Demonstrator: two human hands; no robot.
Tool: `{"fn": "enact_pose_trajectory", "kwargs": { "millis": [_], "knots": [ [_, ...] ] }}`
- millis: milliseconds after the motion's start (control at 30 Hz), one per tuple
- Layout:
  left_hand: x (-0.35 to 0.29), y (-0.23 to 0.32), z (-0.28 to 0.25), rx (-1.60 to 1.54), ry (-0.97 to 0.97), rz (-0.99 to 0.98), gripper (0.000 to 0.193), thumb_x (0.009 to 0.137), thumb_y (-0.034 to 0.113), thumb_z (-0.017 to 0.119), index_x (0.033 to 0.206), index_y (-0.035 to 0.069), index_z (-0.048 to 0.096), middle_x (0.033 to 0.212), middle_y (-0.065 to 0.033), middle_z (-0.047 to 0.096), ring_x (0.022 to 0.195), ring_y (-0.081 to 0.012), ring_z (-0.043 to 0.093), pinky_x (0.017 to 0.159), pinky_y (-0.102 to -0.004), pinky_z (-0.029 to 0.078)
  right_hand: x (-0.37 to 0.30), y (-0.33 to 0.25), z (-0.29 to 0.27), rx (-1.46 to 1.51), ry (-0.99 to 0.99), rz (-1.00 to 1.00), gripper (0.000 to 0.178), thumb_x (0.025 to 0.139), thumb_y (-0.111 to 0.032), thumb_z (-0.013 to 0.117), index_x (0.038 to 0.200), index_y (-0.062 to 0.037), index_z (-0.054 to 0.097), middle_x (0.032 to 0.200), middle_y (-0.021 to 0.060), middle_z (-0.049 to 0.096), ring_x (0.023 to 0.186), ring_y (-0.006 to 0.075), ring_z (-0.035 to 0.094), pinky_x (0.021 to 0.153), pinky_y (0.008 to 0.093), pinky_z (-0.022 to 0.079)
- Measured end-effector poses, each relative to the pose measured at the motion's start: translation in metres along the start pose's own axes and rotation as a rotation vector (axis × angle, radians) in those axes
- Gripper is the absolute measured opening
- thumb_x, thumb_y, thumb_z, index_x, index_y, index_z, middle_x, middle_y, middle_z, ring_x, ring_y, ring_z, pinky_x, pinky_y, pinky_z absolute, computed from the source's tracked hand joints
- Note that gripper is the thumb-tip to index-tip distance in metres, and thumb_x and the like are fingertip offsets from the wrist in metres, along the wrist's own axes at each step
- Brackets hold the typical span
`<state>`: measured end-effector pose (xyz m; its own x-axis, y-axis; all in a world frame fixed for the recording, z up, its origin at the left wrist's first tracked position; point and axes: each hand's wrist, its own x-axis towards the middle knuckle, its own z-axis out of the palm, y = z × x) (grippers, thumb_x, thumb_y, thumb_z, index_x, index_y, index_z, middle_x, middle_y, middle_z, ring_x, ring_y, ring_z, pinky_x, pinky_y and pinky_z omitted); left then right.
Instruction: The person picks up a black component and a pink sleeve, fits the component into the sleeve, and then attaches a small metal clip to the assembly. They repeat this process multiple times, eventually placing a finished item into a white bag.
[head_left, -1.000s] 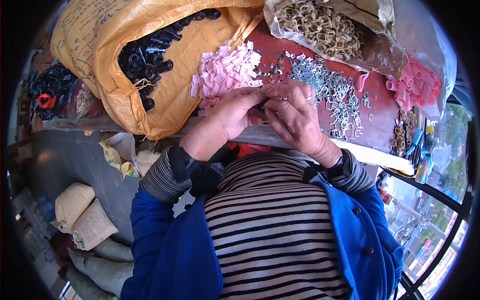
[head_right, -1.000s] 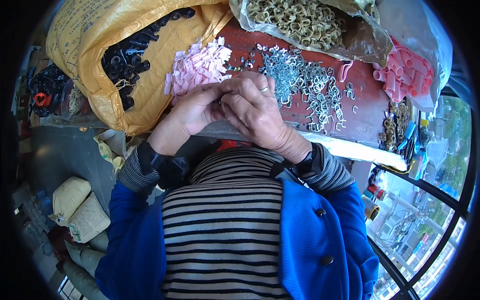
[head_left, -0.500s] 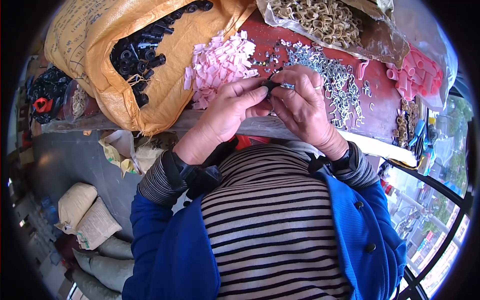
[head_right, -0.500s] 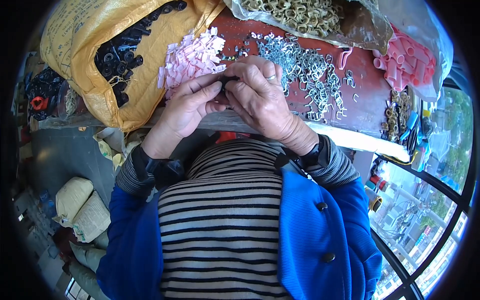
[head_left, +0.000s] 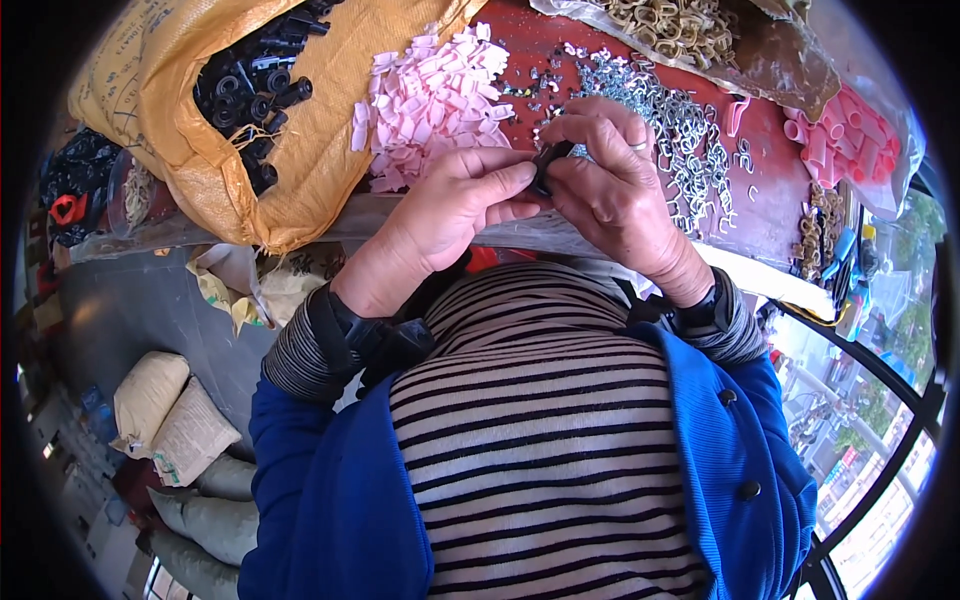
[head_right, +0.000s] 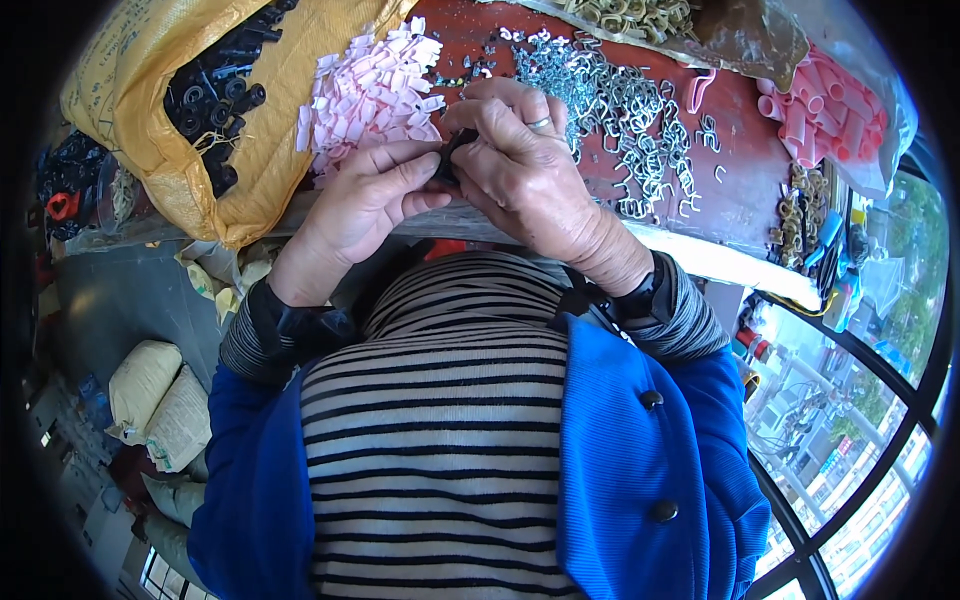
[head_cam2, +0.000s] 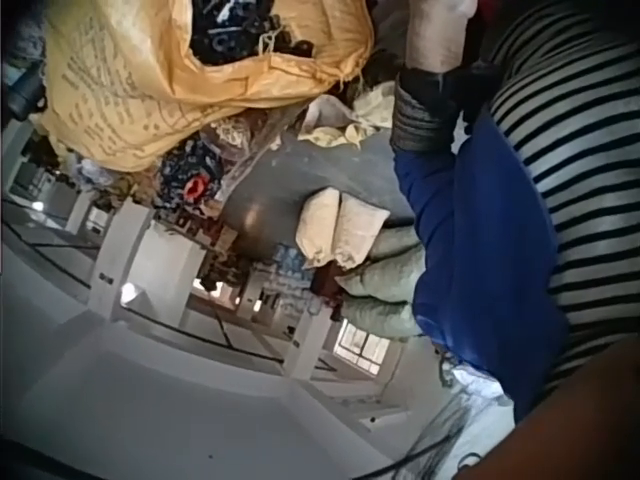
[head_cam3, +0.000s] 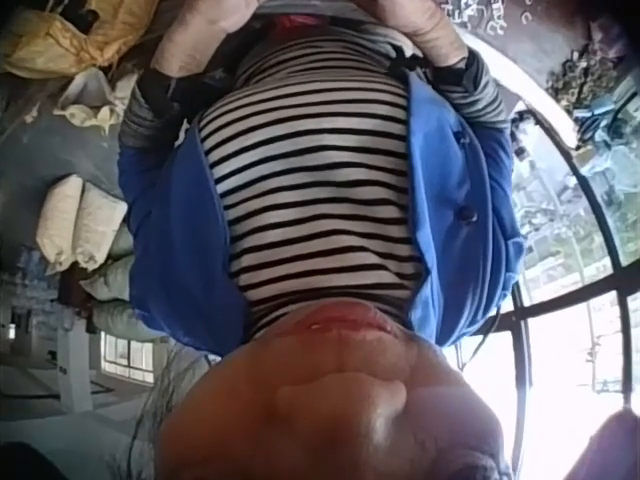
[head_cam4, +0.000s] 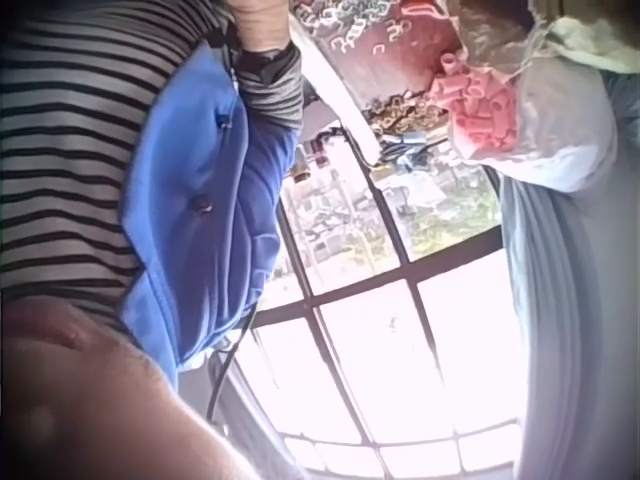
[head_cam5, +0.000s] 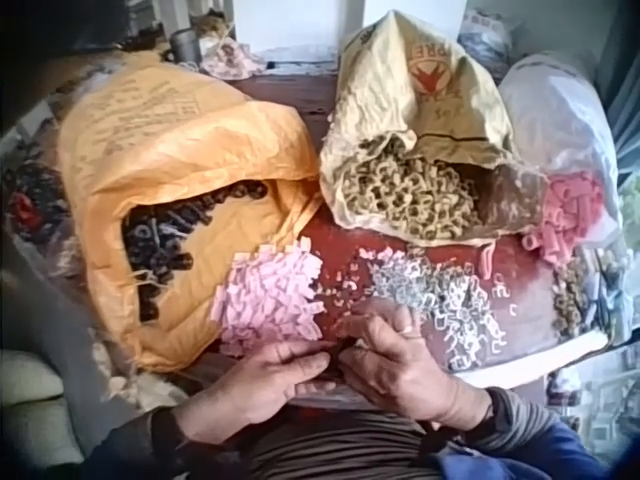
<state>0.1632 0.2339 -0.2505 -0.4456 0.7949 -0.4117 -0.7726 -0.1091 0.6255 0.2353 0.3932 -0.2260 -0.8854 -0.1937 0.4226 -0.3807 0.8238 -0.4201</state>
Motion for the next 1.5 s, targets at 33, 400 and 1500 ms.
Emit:
{"fn": "enact_pose_trajectory", "kwargs": {
  "millis": [33,400,1500],
  "knots": [
    [0.0,-0.001,0.0,0.032,0.002,-0.014,0.023,0.082,0.01,0.05,0.1,-0.003,0.052,0.092,-0.0088,0.056,0.079,-0.0156,0.057,0.071,-0.0242,0.048,0.0,0.0,-0.001,0.006,-0.022,0.006,0.021,0.053,-0.003,0.066,0.071,-0.0043,0.055,0.096,0.0067,0.05,0.098,0.0273,0.043,0.08,0.0377,0.036],
    [-0.002,-0.004,0.002,0.116,-0.083,-0.084,0.022,0.081,0.012,0.052,0.098,-0.001,0.053,0.09,-0.0081,0.057,0.08,-0.0172,0.058,0.071,-0.0231,0.047,-0.002,-0.002,-0.008,0.055,-0.098,0.064,0.019,0.054,-0.005,0.066,0.068,-0.0049,0.055,0.094,0.0053,0.051,0.098,0.0249,0.044,0.08,0.0373,0.036],
    [0.004,-0.008,0.0,-0.127,-0.091,-0.098,0.015,0.083,0.01,0.046,0.096,0.004,0.05,0.096,-0.0175,0.055,0.086,-0.0242,0.057,0.072,-0.0275,0.047,-0.054,0.06,-0.036,0.562,-0.088,0.699,0.014,0.078,-0.012,0.052,0.074,0.0009,0.056,0.067,0.01,0.048,0.058,0.0259,0.052,0.055,0.0309,0.042]
  ]
}}
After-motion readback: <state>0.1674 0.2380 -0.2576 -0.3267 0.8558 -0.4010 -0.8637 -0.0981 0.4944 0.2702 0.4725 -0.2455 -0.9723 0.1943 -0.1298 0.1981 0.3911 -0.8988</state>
